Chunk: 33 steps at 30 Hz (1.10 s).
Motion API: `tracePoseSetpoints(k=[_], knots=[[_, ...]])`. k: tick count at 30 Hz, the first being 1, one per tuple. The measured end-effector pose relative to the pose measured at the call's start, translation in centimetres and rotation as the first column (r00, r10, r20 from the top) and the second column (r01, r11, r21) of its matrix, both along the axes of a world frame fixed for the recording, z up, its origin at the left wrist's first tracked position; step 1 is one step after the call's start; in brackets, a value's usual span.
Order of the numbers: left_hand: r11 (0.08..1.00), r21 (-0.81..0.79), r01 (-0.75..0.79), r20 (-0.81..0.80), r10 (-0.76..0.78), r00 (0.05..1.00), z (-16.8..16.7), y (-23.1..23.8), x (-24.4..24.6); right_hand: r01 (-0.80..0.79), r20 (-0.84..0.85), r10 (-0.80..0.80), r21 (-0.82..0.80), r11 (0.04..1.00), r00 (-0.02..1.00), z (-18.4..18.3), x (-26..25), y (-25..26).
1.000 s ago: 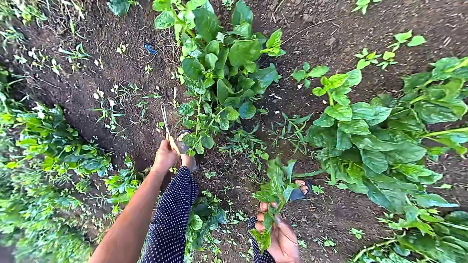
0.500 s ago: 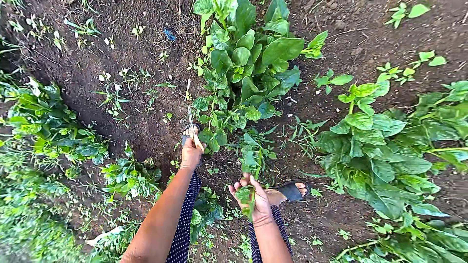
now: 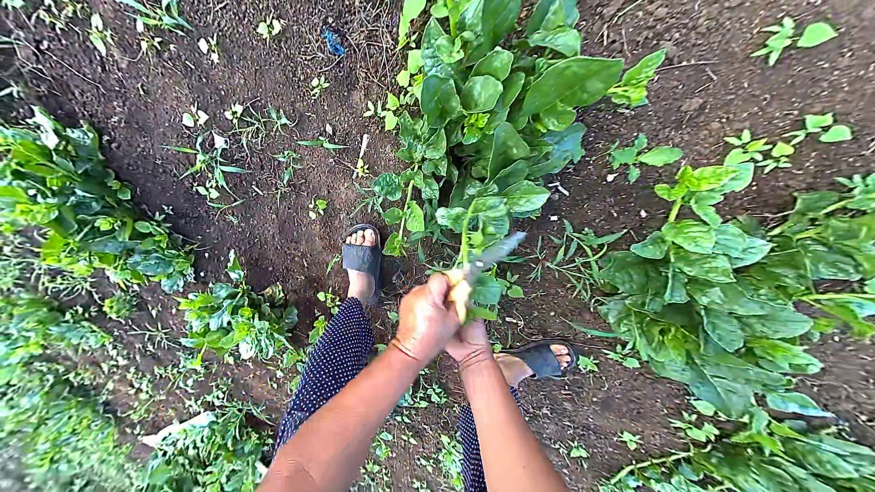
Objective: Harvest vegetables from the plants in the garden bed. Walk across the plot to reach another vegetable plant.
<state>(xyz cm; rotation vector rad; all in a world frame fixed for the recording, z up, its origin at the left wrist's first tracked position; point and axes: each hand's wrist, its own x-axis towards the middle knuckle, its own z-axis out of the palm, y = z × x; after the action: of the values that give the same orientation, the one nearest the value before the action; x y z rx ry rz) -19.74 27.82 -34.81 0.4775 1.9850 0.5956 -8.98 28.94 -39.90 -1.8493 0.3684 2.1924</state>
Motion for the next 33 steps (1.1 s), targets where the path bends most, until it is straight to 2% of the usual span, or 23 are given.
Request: tracePoseSetpoints(k=[3, 4, 7, 10, 11, 13, 15, 17, 20, 23, 26, 30, 33], knots=[[0.978, 0.176, 0.109, -0.265, -0.059, 0.962, 0.2, 1.5, 3.0, 0.116, 0.039, -0.116, 0.000, 0.993, 0.993, 0.8, 0.9, 2.6], [0.966, 0.218, 0.140, -0.319, -0.065, 0.945, 0.1, 1.8, 3.7, 0.159, 0.007, -0.159, 0.014, 0.987, 0.987, 1.0, 1.3, 3.6], [0.944, 0.263, 0.197, -0.386, -0.084, 0.919, -0.4, 2.6, 5.8, 0.329, -0.220, -0.322, -0.008, 0.944, 0.921, -0.6, 3.7, 5.3], [0.940, 0.239, 0.242, -0.387, -0.136, 0.912, 0.1, 3.2, 6.8, 0.329, -0.111, -0.333, -0.058, 0.943, 0.936, 0.0, 4.2, 7.1], [0.941, 0.242, 0.236, -0.372, -0.134, 0.918, 0.6, 3.2, 6.6, 0.277, -0.116, -0.279, -0.039, 0.960, 0.953, 0.2, 4.5, 7.6], [0.957, 0.220, 0.192, -0.271, -0.129, 0.954, 2.0, 3.1, 5.2, 0.121, -0.229, -0.092, 0.116, 0.986, 0.969, 0.3, 5.8, 8.1], [0.981, 0.037, 0.190, 0.008, -0.190, 0.982, 3.0, 3.0, 1.8, -0.014, -0.296, 0.109, 0.304, 0.953, 0.949, 0.7, 6.7, 8.7], [0.942, -0.182, 0.280, 0.407, -0.187, 0.894, 1.9, 3.6, -2.8, 0.015, -0.412, 0.097, 0.259, 0.966, 0.906, 0.5, 8.0, 9.6], [0.920, -0.265, 0.289, 0.701, -0.022, 0.713, -2.3, 3.9, -6.1, 0.087, -0.550, 0.033, 0.190, 0.978, 0.835, -0.1, 9.8, 10.5], [0.932, -0.256, 0.257, 0.815, 0.064, 0.577, -5.4, 5.2, -6.7, 0.188, -0.688, -0.033, 0.151, 0.971, 0.725, -1.2, 11.1, 11.3], [0.930, -0.269, 0.251, 0.877, 0.128, 0.464, -7.1, 7.2, -7.1, 0.238, -0.703, -0.102, 0.098, 0.966, 0.704, -1.1, 11.4, 11.9], [0.902, -0.333, 0.276, 0.877, 0.188, 0.442, -7.7, 9.1, -7.5, 0.254, -0.734, -0.114, 0.081, 0.964, 0.669, -1.2, 11.8, 11.8], [0.890, -0.339, 0.305, 0.873, 0.177, 0.455, -8.0, 10.2, -7.9, 0.245, -0.716, -0.122, 0.071, 0.967, 0.687, -1.0, 11.9, 11.3]])
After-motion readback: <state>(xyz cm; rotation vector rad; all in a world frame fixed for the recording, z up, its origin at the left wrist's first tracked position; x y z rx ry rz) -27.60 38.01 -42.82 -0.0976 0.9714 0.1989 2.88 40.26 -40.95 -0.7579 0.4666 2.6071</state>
